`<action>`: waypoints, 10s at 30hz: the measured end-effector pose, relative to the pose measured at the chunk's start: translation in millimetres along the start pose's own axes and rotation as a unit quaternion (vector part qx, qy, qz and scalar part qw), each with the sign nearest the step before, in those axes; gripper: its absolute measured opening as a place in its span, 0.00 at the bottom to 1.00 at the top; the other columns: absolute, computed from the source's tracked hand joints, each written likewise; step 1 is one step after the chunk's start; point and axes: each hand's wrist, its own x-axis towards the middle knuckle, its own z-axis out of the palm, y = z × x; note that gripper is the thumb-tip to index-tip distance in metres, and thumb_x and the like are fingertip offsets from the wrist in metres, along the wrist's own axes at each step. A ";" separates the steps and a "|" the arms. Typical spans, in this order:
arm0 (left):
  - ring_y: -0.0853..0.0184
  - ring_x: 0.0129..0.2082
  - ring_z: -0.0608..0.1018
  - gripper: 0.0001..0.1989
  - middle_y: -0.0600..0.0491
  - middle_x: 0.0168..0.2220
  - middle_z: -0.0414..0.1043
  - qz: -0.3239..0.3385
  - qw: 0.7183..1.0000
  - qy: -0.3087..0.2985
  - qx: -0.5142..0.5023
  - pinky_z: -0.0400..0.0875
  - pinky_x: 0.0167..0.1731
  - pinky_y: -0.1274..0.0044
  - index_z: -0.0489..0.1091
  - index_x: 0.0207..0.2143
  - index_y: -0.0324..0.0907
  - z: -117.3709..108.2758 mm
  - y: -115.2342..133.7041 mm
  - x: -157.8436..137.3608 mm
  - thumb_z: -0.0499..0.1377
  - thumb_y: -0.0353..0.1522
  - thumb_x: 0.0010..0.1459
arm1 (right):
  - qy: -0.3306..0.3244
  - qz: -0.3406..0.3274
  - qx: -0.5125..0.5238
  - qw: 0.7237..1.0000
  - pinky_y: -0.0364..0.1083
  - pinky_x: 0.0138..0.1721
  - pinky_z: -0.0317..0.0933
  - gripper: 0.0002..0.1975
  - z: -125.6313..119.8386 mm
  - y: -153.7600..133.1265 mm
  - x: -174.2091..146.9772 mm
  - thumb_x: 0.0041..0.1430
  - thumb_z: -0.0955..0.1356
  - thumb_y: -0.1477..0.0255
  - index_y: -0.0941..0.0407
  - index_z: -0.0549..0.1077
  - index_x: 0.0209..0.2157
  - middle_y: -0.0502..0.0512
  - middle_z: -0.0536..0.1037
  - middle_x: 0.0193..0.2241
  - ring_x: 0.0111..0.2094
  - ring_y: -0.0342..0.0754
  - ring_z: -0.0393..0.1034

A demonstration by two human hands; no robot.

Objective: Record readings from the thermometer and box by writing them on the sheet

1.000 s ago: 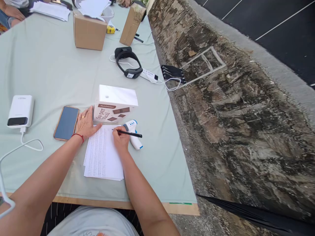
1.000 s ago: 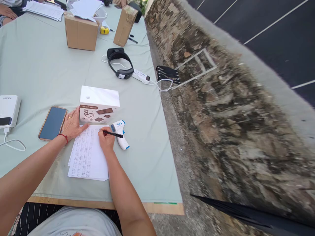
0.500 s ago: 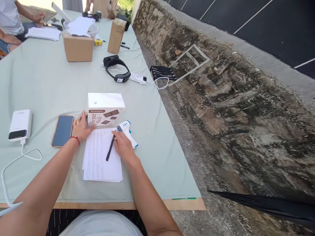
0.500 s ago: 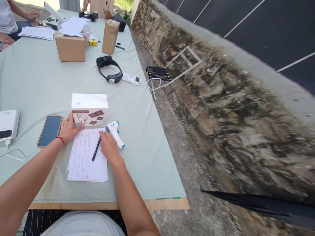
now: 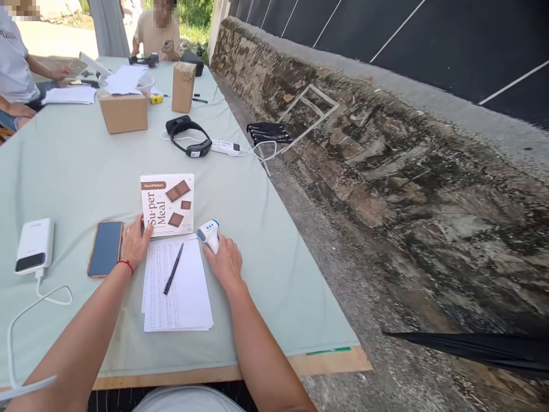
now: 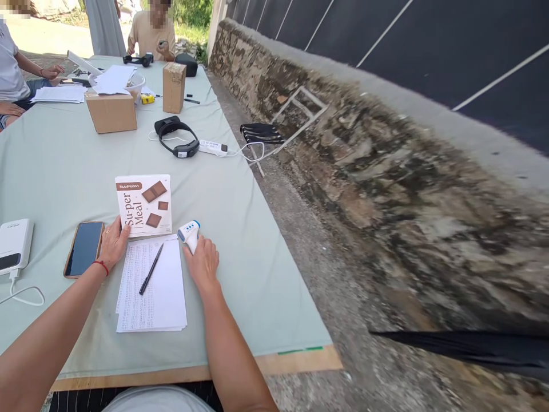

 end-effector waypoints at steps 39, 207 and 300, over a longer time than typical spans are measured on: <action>0.52 0.61 0.68 0.35 0.39 0.61 0.69 0.034 0.997 -0.033 0.056 0.58 0.62 0.61 0.48 0.71 0.37 10.4 0.7 -5.8 0.40 0.47 0.69 | -0.207 0.102 0.568 0.790 0.44 0.27 0.58 0.23 17.9 -72.8 -30.3 0.50 0.72 0.49 0.54 0.68 0.31 0.46 0.69 0.24 0.24 0.43 0.62; 0.41 0.63 0.63 0.67 0.36 0.58 0.62 -0.061 0.996 -0.034 0.051 0.59 0.61 0.55 0.35 0.72 0.38 15.2 23.2 -13.2 0.72 0.48 0.42 | -0.064 0.035 0.309 0.948 0.47 0.34 0.61 0.07 27.6 -48.7 -21.8 0.48 0.64 0.64 0.52 0.67 0.25 0.47 0.70 0.23 0.28 0.46 0.62; 0.52 0.55 0.73 0.27 0.43 0.53 0.75 -0.007 1.000 -0.007 0.020 0.61 0.58 0.60 0.62 0.62 0.42 11.4 3.2 -4.9 0.41 0.45 0.70 | -0.241 0.125 0.570 0.775 0.43 0.25 0.57 0.23 12.0 -64.3 -18.5 0.48 0.72 0.49 0.54 0.69 0.28 0.46 0.68 0.21 0.22 0.41 0.61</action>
